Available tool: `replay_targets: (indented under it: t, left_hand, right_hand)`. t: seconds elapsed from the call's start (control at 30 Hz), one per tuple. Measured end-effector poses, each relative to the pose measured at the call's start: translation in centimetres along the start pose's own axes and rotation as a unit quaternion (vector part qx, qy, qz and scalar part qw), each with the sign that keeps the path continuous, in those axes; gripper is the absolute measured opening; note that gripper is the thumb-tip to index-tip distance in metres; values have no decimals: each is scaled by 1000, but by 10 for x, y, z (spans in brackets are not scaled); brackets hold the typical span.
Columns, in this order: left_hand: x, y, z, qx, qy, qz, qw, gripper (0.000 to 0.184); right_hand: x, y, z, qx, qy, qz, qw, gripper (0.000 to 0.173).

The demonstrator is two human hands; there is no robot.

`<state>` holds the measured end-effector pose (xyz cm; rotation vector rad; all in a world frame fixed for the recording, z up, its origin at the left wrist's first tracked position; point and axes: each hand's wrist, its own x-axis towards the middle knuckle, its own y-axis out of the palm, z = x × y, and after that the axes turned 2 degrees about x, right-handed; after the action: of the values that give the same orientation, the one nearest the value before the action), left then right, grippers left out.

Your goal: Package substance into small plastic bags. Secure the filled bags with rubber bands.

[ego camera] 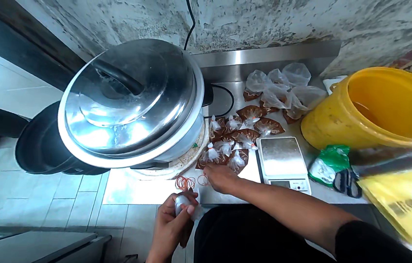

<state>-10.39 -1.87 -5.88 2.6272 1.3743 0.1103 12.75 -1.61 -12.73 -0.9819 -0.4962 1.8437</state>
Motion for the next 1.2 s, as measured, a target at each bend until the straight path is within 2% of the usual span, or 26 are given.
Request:
replay_targets:
  t: [0.27, 0.37, 0.43, 0.53, 0.6, 0.7, 0.9, 1.03, 1.13, 1.2]
  left_hand:
    - [-2, 2, -2, -2, 2, -11, 1000, 15]
    - [-4, 4, 0, -11, 18, -21, 1000, 16]
    - [-5, 10, 0, -6, 22, -36, 999, 19]
    - [-4, 14, 1, -15, 21, -37, 999, 20]
    - [-4, 14, 2, -38, 14, -23, 999, 19]
    - [-4, 18, 5, -60, 5, -24, 998, 17]
    - [1, 27, 11, -55, -25, -50, 997, 14]
    - [14, 37, 9, -43, -31, -43, 998, 15]
    - [27, 46, 8, -58, -39, -31, 997, 17]
    - [34, 52, 8, -91, -45, -19, 995, 17]
  right_hand:
    - [-5, -2, -4, 46, 32, -17, 998, 34]
    - [-9, 5, -6, -16, 15, -21, 1000, 35]
    - [-9, 12, -6, -56, 0, -23, 998, 29]
    - [-5, 9, 2, -75, 22, 0, 997, 29]
    - [-4, 3, 2, -45, 39, 4, 998, 29]
    - [-13, -7, -8, 96, 38, -25, 994, 30]
    - [-48, -38, -3, 388, 15, -75, 919, 16]
    - [-71, -45, 4, 575, -4, -118, 810, 13]
    - [-88, -55, 10, 649, -14, -111, 753, 17]
    - [-100, -60, 11, 650, -43, -113, 750, 22]
